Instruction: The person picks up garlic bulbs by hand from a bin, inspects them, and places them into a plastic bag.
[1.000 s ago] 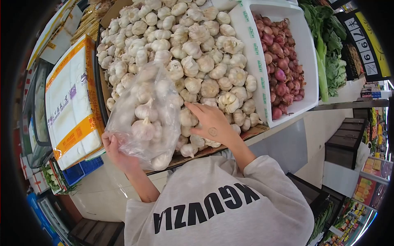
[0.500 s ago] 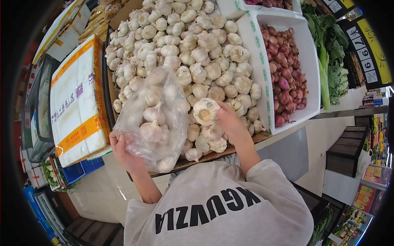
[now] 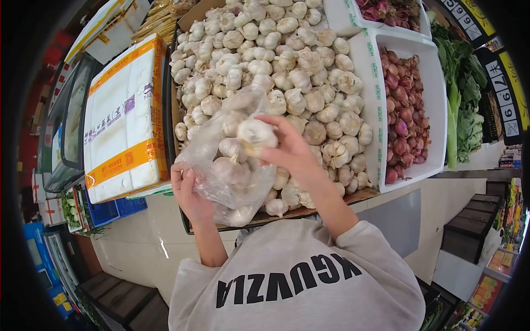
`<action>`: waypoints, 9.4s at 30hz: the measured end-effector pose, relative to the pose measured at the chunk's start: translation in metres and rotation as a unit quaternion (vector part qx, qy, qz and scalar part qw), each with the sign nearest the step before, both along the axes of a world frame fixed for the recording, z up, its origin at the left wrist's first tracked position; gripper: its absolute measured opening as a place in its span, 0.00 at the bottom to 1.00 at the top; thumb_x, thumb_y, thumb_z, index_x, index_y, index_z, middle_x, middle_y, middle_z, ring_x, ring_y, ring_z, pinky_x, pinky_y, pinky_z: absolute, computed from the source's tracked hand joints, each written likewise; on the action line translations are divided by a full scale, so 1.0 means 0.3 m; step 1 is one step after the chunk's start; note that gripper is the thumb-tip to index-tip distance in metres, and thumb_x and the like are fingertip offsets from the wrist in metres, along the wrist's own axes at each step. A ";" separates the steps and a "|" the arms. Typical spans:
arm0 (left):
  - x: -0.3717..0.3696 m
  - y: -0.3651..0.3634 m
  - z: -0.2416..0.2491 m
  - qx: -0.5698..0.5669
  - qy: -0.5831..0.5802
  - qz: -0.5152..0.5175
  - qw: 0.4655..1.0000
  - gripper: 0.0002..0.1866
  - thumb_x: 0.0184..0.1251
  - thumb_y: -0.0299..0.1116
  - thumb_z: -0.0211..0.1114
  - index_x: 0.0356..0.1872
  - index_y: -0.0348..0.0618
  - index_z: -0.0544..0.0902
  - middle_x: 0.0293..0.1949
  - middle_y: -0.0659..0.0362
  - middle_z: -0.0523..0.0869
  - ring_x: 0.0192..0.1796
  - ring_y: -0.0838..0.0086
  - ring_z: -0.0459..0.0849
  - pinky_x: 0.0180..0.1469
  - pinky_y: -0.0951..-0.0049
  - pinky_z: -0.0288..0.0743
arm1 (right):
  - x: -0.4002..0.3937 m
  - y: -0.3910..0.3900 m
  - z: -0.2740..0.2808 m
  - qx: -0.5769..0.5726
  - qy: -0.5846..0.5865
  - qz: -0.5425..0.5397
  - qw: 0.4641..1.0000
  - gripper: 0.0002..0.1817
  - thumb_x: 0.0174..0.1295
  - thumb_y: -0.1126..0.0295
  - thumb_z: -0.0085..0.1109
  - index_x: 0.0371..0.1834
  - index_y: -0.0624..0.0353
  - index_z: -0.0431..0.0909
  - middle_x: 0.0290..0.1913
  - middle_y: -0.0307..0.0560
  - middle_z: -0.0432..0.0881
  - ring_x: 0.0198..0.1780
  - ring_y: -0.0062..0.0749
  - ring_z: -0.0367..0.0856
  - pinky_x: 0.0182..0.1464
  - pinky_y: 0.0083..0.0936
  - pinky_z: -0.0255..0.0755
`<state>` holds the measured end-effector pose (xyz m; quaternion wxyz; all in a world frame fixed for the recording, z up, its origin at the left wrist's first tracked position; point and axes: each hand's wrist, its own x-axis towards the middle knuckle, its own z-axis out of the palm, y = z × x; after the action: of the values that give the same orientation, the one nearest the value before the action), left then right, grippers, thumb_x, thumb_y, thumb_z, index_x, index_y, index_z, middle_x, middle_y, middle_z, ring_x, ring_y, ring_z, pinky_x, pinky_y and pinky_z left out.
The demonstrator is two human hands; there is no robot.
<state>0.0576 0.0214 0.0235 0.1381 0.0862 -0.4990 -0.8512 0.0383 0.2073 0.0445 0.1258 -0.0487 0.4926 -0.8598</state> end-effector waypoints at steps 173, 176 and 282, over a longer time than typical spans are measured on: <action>0.057 -0.014 0.168 0.038 -0.003 -0.146 0.989 0.07 0.50 0.30 0.53 0.18 0.42 0.67 0.15 0.65 0.65 0.18 0.83 0.62 0.20 0.83 0.55 | -0.001 -0.025 0.052 0.347 0.415 0.259 0.800 0.05 0.47 0.74 0.48 0.27 0.64 0.69 0.29 0.48 0.70 0.33 0.39 0.69 0.36 0.28 0.63; 0.066 0.011 0.199 0.032 -0.052 -0.053 0.997 0.06 0.52 0.28 0.51 0.20 0.42 0.64 0.15 0.66 0.63 0.16 0.85 0.61 0.19 0.86 0.55 | 0.021 0.085 0.066 0.391 0.289 0.023 0.874 0.05 0.49 0.75 0.48 0.26 0.65 0.72 0.28 0.47 0.72 0.31 0.34 0.70 0.37 0.24 0.63; 0.039 -0.009 0.156 -0.068 0.064 -0.313 0.945 0.09 0.44 0.31 0.55 0.16 0.36 0.67 0.12 0.58 0.67 0.13 0.78 0.64 0.17 0.78 0.54 | 0.361 0.175 -0.191 0.668 0.015 -0.021 0.744 0.21 0.38 0.70 0.59 0.38 0.58 0.65 0.33 0.49 0.68 0.30 0.47 0.71 0.31 0.34 0.65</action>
<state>0.0692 0.0186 0.0702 -0.0975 -0.1386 -0.5478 -0.8193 0.1466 0.2599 -0.0128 0.1005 0.0451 0.9435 -0.3125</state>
